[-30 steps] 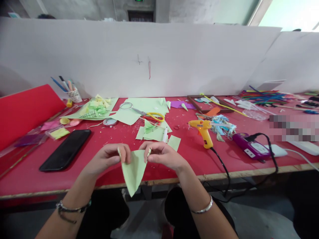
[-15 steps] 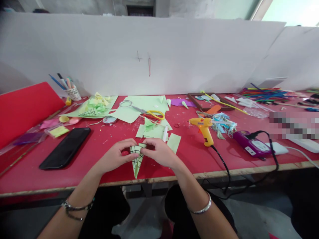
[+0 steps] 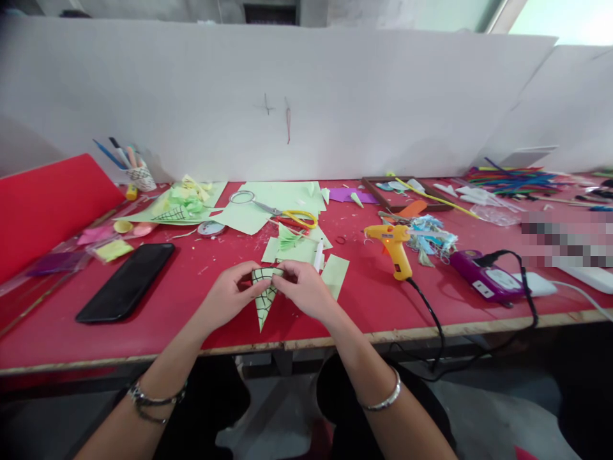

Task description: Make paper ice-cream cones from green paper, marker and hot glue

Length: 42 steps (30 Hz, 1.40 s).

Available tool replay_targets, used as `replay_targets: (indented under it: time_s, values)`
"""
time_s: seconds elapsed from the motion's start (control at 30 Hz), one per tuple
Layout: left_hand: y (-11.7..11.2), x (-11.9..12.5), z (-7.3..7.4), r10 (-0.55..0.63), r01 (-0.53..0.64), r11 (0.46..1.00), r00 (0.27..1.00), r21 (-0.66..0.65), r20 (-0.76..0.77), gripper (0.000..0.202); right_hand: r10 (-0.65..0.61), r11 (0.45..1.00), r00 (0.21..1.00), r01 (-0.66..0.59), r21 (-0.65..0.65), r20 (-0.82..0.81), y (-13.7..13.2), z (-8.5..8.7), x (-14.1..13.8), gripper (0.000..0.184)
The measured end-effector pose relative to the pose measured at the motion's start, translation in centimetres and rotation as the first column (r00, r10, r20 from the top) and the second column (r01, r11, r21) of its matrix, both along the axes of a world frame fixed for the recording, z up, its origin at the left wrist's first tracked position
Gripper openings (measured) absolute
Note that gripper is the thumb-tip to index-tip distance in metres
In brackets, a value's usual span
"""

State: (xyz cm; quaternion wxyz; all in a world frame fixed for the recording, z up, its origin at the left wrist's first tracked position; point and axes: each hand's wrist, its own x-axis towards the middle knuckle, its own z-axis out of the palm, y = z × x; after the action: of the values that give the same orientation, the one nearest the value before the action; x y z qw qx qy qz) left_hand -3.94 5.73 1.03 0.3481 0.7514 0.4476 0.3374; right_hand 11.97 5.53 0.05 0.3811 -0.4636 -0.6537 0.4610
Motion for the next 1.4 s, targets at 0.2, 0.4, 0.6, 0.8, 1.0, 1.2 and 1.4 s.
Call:
replay_targets:
  time_s: [0.2, 0.4, 0.6, 0.8, 1.0, 1.2, 1.4]
  values:
    - [-0.10, 0.45, -0.35, 0.055, -0.055, 0.998, 0.998, 0.027, 0.007, 0.024, -0.041, 0.999, 0.999, 0.040, -0.025, -0.022, -0.02, 0.04, -0.15, 0.016]
    - [-0.11, 0.61, -0.65, 0.069, -0.070, 0.998, 0.996, 0.010, 0.058, 0.026, -0.052, 0.999, 0.998, 0.052, -0.015, -0.033, 0.06, 0.02, -0.07, 0.021]
    - [-0.02, 0.56, -0.59, 0.058, -0.058, 0.998, 0.997, 0.004, 0.059, 0.027, -0.050, 0.998, 0.996, 0.048, -0.028, -0.070, 0.03, 0.27, 0.12, 0.035]
    - [-0.02, 0.48, -0.74, 0.078, -0.077, 0.997, 0.995, -0.006, 0.063, 0.026, -0.030, 0.999, 0.992, 0.025, -0.040, -0.120, 0.02, 0.36, 0.08, 0.027]
    - [-0.07, 0.42, -0.76, 0.048, -0.047, 0.999, 0.996, -0.012, 0.072, 0.025, -0.025, 0.999, 0.996, 0.022, -0.034, -0.085, 0.04, 0.19, -0.05, 0.023]
    - [-0.18, 0.61, -0.77, 0.071, -0.067, 0.997, 0.989, -0.040, 0.128, 0.026, -0.060, 0.998, 0.993, 0.063, 0.022, -0.100, 0.09, 0.13, -0.14, 0.021]
    - [-0.38, 0.86, -0.41, 0.094, -0.029, 0.975, 0.952, -0.219, 0.290, 0.032, -0.185, 0.978, 0.972, 0.197, 0.067, -0.146, 0.33, -0.16, -0.03, 0.022]
